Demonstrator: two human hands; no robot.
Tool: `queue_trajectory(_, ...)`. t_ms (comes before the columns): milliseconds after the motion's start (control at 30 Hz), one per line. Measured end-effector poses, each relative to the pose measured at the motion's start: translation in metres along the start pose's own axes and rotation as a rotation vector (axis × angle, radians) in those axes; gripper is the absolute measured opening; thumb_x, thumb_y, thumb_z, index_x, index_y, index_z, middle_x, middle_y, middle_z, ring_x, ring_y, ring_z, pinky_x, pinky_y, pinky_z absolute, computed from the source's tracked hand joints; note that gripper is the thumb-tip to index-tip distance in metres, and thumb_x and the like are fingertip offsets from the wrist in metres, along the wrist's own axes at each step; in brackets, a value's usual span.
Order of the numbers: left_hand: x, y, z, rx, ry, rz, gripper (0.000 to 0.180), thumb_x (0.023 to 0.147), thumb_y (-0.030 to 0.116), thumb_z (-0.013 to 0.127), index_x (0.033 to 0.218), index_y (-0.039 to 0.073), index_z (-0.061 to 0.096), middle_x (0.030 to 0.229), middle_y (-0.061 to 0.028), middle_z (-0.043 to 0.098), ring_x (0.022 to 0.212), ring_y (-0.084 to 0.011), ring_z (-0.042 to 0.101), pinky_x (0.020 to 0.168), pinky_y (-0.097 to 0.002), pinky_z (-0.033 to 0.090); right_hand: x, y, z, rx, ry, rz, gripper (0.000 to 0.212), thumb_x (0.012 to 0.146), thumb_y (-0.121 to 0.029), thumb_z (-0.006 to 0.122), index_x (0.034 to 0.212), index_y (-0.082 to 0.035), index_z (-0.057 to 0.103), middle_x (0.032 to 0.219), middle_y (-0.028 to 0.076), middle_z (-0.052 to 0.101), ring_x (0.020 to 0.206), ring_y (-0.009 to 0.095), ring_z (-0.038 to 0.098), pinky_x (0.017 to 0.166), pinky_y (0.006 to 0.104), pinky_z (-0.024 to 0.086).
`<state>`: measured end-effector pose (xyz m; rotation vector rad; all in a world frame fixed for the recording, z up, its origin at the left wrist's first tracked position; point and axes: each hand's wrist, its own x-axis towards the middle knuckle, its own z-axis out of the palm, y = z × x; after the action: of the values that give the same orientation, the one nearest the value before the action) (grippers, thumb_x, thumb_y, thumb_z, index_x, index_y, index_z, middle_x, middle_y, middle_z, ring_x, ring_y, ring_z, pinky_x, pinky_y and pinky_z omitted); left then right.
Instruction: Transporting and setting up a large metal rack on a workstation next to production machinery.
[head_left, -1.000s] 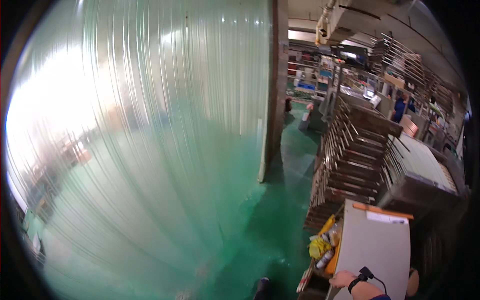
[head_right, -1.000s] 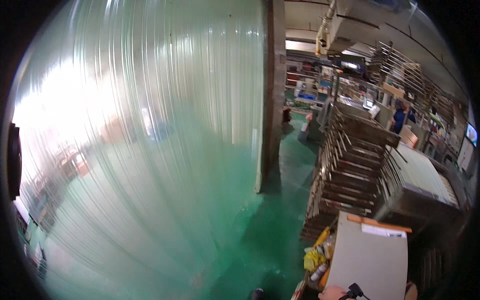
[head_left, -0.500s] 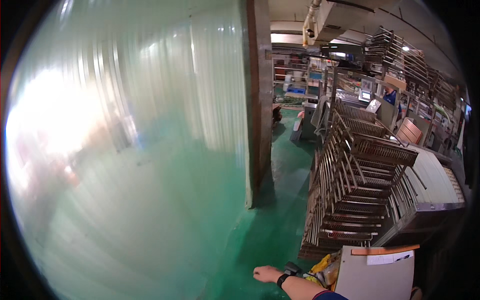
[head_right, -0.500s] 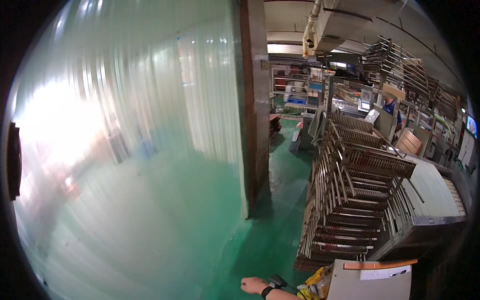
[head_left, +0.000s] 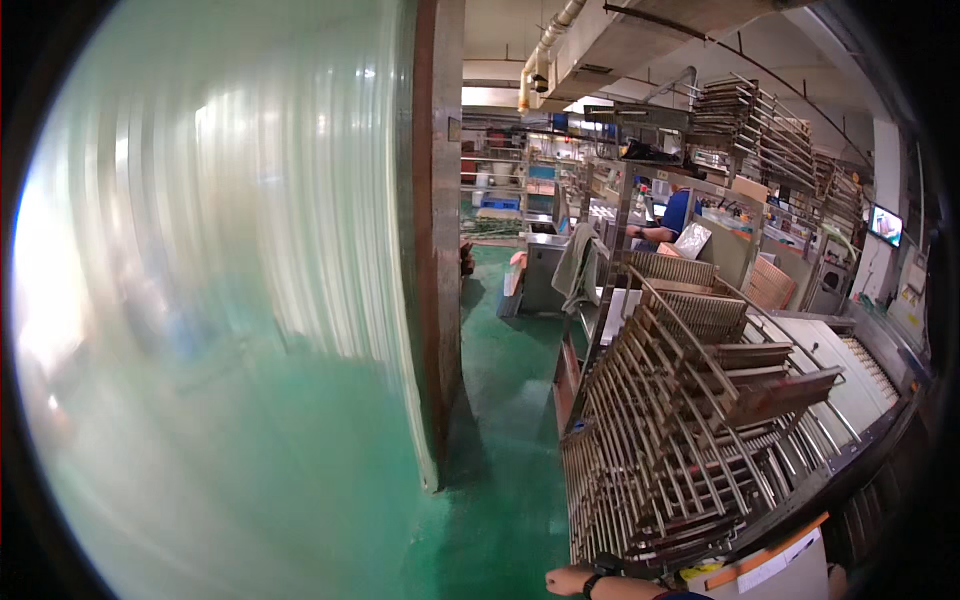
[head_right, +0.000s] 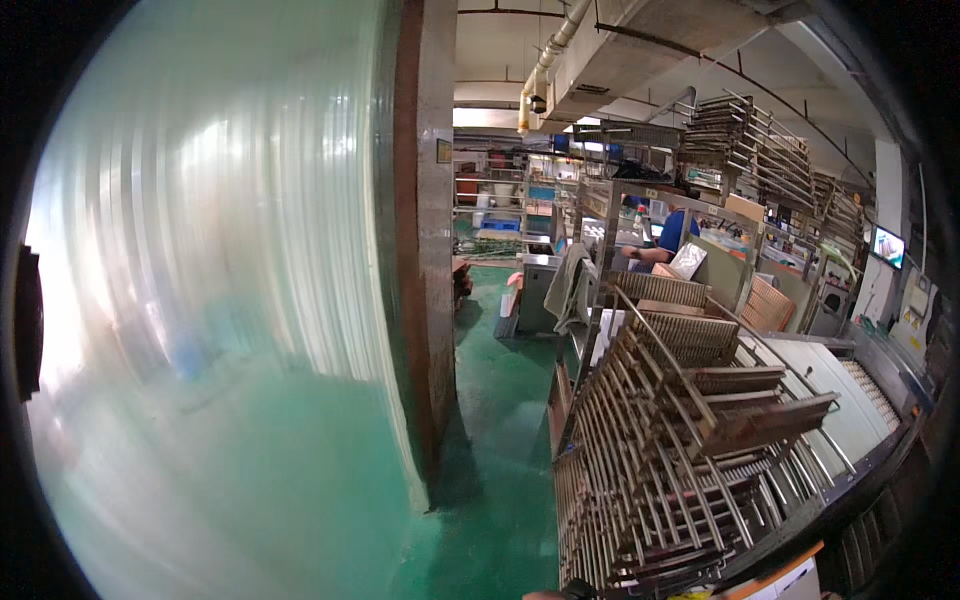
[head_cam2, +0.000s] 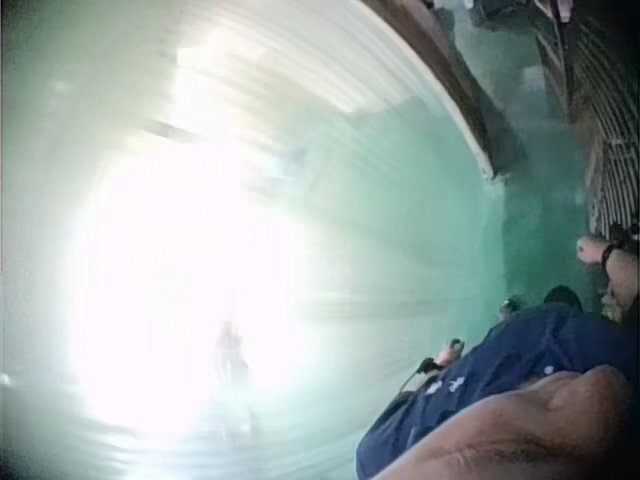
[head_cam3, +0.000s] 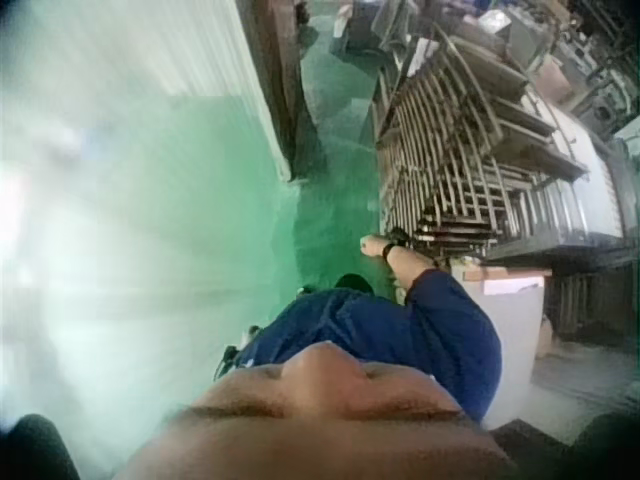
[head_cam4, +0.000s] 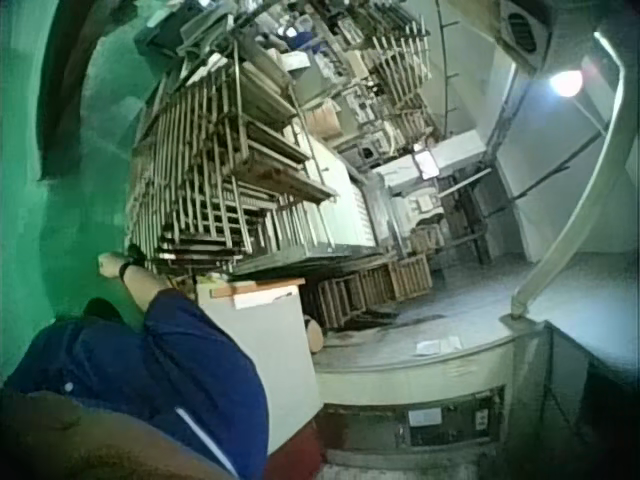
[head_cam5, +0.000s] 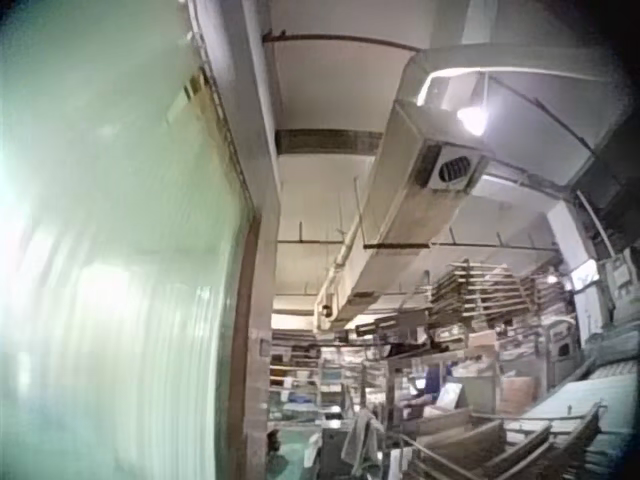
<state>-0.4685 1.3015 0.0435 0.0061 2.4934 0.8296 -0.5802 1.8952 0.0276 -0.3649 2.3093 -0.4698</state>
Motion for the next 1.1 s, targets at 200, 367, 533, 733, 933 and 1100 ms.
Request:
queue_trajectory(200,0.203,0.117,-0.112,-0.023,-0.013,0.169,0.058,0.107,0.047,0.060,0.157,0.017,0.055,0.151,-0.0169,0.063,0.122,-0.0428,0.069,0.107,-0.0517,0.054,0.059,0.054,-0.082,0.029,0.036,-0.183,0.032,0.096,-0.031,0.066,0.080,-0.005,0.074,0.072,0.021,0.066,0.061,0.036,0.057,0.060,0.0559,0.045)
queue_trajectory(367,0.317,0.152,-0.136,-0.028,-0.050,0.080,0.058,0.107,0.047,0.059,0.157,0.017,0.056,0.151,-0.0171,0.064,0.123,-0.0430,0.069,0.107,-0.0516,0.054,0.186,0.069,-0.219,-0.130,0.042,-0.072,0.032,0.094,-0.033,0.064,0.091,-0.005,0.079,0.088,0.023,0.075,0.077,0.040,0.070,0.070,0.0570,0.053)
queue_trajectory(533,0.353,0.159,-0.143,-0.061,-0.104,-0.129,0.058,0.108,0.048,0.059,0.156,0.017,0.056,0.150,-0.0173,0.064,0.123,-0.0431,0.069,0.107,-0.0515,0.053,0.320,0.096,-0.380,-0.215,0.050,-0.163,0.034,0.097,-0.042,0.059,0.112,-0.015,0.074,0.111,0.017,0.078,0.106,0.043,0.073,0.087,0.0576,0.058)
queue_trajectory(733,0.417,0.154,-0.138,-0.128,-0.169,-0.292,0.058,0.108,0.048,0.059,0.156,0.016,0.057,0.150,-0.0176,0.064,0.123,-0.0433,0.069,0.107,-0.0513,0.053,0.423,0.046,-0.585,-0.173,0.038,-0.273,0.034,0.102,-0.039,0.056,0.109,-0.008,0.069,0.109,0.020,0.076,0.103,0.046,0.071,0.086,0.0605,0.053)
queue_trajectory(933,0.591,0.173,-0.196,-0.148,-0.141,-0.303,0.057,0.108,0.048,0.059,0.156,0.016,0.057,0.149,-0.0179,0.065,0.124,-0.0435,0.068,0.107,-0.0512,0.053,0.522,0.114,-0.674,-0.260,-0.020,-0.146,0.045,0.101,-0.046,0.058,0.129,-0.014,0.070,0.120,0.020,0.077,0.112,0.044,0.072,0.095,0.0555,0.056)
queue_trajectory(1100,0.770,0.268,-0.322,-0.139,-0.043,-0.159,0.057,0.108,0.048,0.059,0.155,0.016,0.058,0.149,-0.0181,0.065,0.124,-0.0436,0.068,0.108,-0.0511,0.053,0.590,0.249,-0.725,-0.227,-0.147,-0.095,0.054,0.102,-0.049,0.057,0.133,-0.007,0.070,0.124,0.023,0.076,0.118,0.045,0.070,0.101,0.0542,0.055)
